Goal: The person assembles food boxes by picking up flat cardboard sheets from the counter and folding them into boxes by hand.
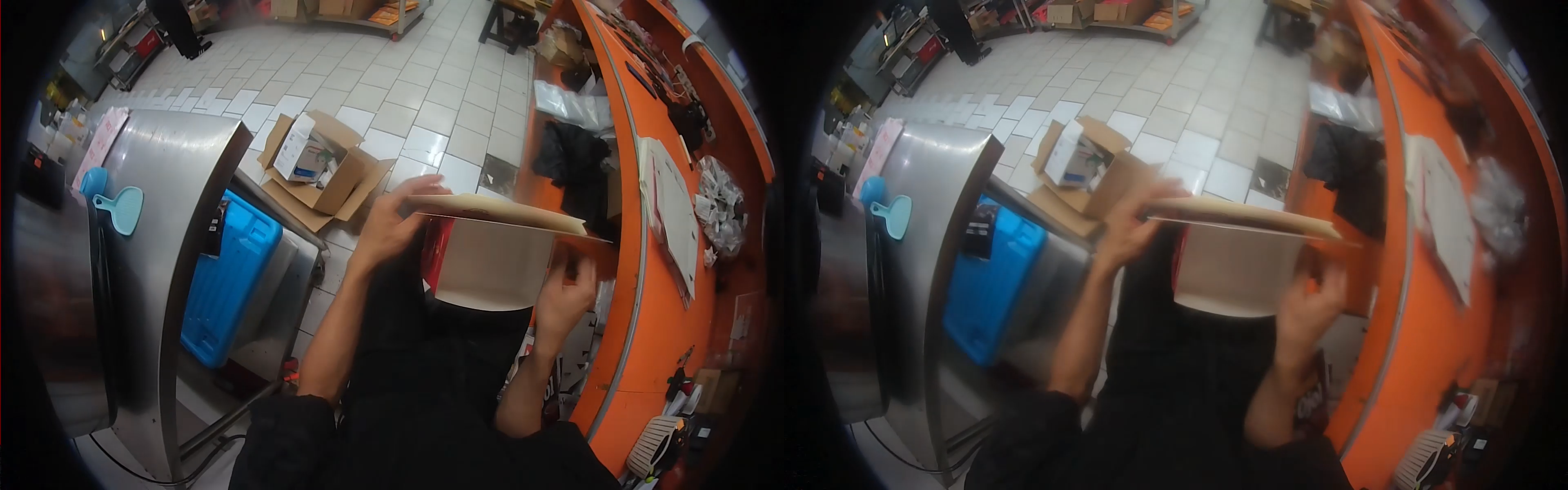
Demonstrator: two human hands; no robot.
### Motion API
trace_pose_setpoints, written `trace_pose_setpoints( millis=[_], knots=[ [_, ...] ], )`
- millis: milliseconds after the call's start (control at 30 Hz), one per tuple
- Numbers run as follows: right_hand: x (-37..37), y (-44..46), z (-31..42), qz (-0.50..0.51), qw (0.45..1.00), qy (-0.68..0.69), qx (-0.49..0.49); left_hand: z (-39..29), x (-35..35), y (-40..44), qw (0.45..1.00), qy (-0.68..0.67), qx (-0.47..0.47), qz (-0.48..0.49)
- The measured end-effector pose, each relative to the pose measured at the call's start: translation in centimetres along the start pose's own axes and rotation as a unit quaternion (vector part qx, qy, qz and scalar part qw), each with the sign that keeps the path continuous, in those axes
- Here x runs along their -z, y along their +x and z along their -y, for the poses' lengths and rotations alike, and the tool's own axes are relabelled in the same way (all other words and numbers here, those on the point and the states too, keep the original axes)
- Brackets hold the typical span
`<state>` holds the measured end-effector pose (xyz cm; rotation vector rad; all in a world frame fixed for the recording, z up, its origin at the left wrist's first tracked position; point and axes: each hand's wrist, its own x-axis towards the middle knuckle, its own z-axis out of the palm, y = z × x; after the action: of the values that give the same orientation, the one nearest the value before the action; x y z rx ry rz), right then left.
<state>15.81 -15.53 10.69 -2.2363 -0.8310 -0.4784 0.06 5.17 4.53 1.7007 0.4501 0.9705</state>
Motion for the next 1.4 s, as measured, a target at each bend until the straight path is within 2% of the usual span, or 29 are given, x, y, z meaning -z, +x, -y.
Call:
trace_pose_setpoints(
  millis=[33,67,133,267,367,400,467,600,700,767,800,867,900,933,1000,1033,1100,1167,1200,1233,1267,1300,1400],
  knots=[
    [0.0,-0.3,1.3,0.077,0.991,0.103,-0.044,-0.4,0.1,0.1,0.998,-0.004,-0.002,0.059],
    [-0.3,-0.7,2.7,0.151,0.963,0.204,-0.09,0.1,0.0,0.2,0.998,-0.007,-0.001,0.06],
    [-2.9,-1.8,6.0,0.192,0.964,0.179,-0.033,1.4,-0.7,0.1,0.996,-0.06,0.043,0.048],
    [-6.8,-2.6,9.1,0.242,0.955,0.167,-0.033,1.7,-0.6,-0.1,0.998,-0.059,0.013,0.008],
    [-8.0,-2.9,7.0,0.151,0.974,0.034,0.164,1.9,-0.3,-0.4,0.994,-0.098,0.035,-0.017],
    [-8.0,-3.3,7.1,0.107,0.98,0.081,0.145,1.9,-0.3,-0.1,0.996,-0.084,0.032,-0.024],
    [-7.6,-3.2,6.8,0.068,0.977,-0.004,0.203,1.4,-0.6,0.0,0.996,-0.078,0.031,-0.029],
    [-8.6,-3.4,6.3,0.025,0.98,-0.018,0.195,0.6,-1.0,0.0,0.996,-0.056,0.066,-0.036],
    [-9.0,-3.6,6.6,0.126,0.974,0.034,0.187,0.7,-1.1,-0.2,0.994,-0.076,0.054,-0.052],
    [-9.9,-3.6,7.2,0.179,0.968,-0.105,0.144,0.8,-1.1,-0.4,0.994,-0.085,0.041,-0.06],
    [-10.3,-3.5,7.9,0.168,0.971,-0.102,0.134,0.8,-0.7,-0.5,0.995,-0.041,0.07,-0.05],
    [-9.1,-2.6,9.0,0.2,0.968,-0.044,0.143,1.3,-0.1,-0.7,0.995,0.003,0.096,-0.035],
    [-7.3,-1.6,10.3,0.294,0.947,0.061,0.11,2.1,0.2,-0.8,0.994,-0.068,0.078,-0.022],
    [-6.9,-1.4,9.0,0.325,0.935,0.109,0.088,2.8,0.6,-0.9,0.988,-0.139,0.06,-0.013],
    [-6.1,-0.9,6.4,0.382,0.902,0.199,0.035,3.0,1.3,-1.0,0.99,-0.13,0.053,0.001],
    [-5.2,-1.0,4.8,0.333,0.919,0.21,-0.006,2.9,1.5,-1.0,0.993,-0.109,0.029,0.017],
    [-3.8,-0.8,1.0,0.135,0.97,0.186,-0.073,2.4,1.1,-0.8,0.995,-0.091,0.008,0.034],
    [-3.4,-0.1,-1.8,-0.065,0.989,0.114,-0.066,1.4,0.5,-0.8,0.989,-0.1,0.101,0.029],
    [-3.8,0.0,-3.4,-0.07,0.989,0.111,-0.069,0.9,0.1,-0.7,0.989,-0.102,0.099,0.035],
    [-4.5,-0.1,-5.2,-0.022,0.961,0.228,-0.152,0.4,-0.3,-0.6,0.986,-0.092,0.137,0.012],
    [-5.0,-0.1,-7.1,0.023,0.911,0.341,-0.23,0.0,-0.9,-0.6,0.981,-0.083,0.173,-0.01],
    [-5.0,0.3,-8.5,0.115,0.885,0.37,-0.26,0.0,-1.4,-0.5,0.982,-0.085,0.167,0.002],
    [-7.4,-0.5,-8.4,0.061,0.896,0.361,-0.252,1.0,-1.8,-0.6,0.993,-0.051,0.11,-0.014]
  ],
)
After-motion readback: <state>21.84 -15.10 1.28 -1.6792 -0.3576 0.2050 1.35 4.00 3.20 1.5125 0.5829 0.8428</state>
